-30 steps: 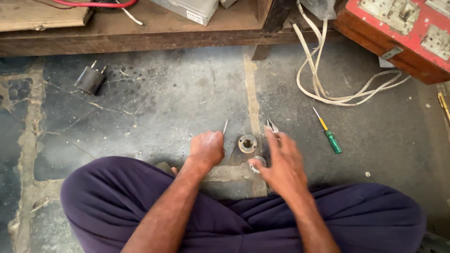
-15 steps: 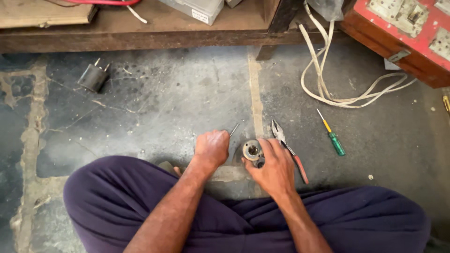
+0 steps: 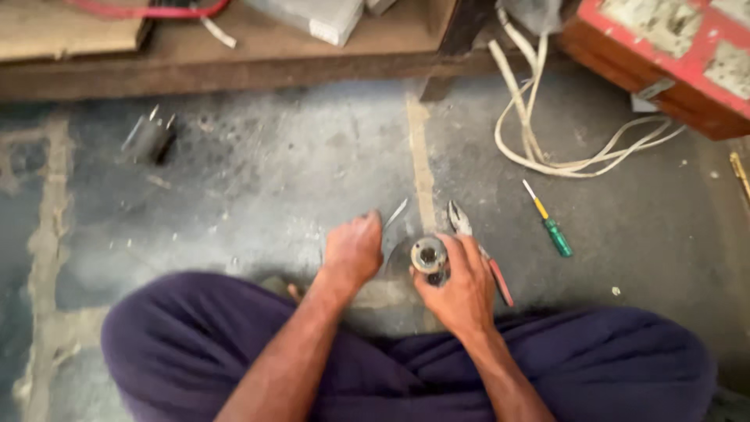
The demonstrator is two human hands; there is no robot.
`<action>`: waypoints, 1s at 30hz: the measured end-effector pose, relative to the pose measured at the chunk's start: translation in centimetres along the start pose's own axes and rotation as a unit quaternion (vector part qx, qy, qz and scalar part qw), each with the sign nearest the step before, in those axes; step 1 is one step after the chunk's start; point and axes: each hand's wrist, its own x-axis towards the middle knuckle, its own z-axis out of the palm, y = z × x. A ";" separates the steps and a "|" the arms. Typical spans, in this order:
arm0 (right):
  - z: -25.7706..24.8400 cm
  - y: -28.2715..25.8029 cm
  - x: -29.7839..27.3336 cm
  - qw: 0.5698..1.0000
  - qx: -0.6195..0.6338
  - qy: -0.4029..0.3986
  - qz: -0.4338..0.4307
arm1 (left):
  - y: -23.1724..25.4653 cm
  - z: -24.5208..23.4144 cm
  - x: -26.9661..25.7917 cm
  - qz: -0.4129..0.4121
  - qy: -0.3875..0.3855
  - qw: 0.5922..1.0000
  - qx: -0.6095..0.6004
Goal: The person sits on the floor and uses pliers and a screwdriver to disassemble a small cylindrical electrical component. They remove a metal rod and a blue plastic ring, then handle a copper wire coil and a small white cylindrical part.
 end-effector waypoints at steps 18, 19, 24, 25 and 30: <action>-0.7 6.1 0.3 0.958 0.121 -0.003 0.261 | 3.1 -4.2 -1.4 0.175 0.104 0.938 -0.281; -0.9 6.3 0.2 0.964 0.048 -0.056 0.255 | 3.3 -4.3 -1.5 0.141 0.114 0.935 -0.304; -0.8 7.1 -0.4 0.951 -0.087 -0.174 0.240 | 3.9 -4.3 -1.0 0.005 0.004 0.704 -0.711; -0.3 7.0 -0.7 0.951 -0.098 -0.178 0.235 | 3.5 -4.1 -1.0 -0.003 -0.035 0.598 -0.801; 1.2 6.8 -1.6 0.947 -0.160 -0.188 0.205 | 2.0 -3.3 -0.8 -0.049 -0.108 0.496 -0.860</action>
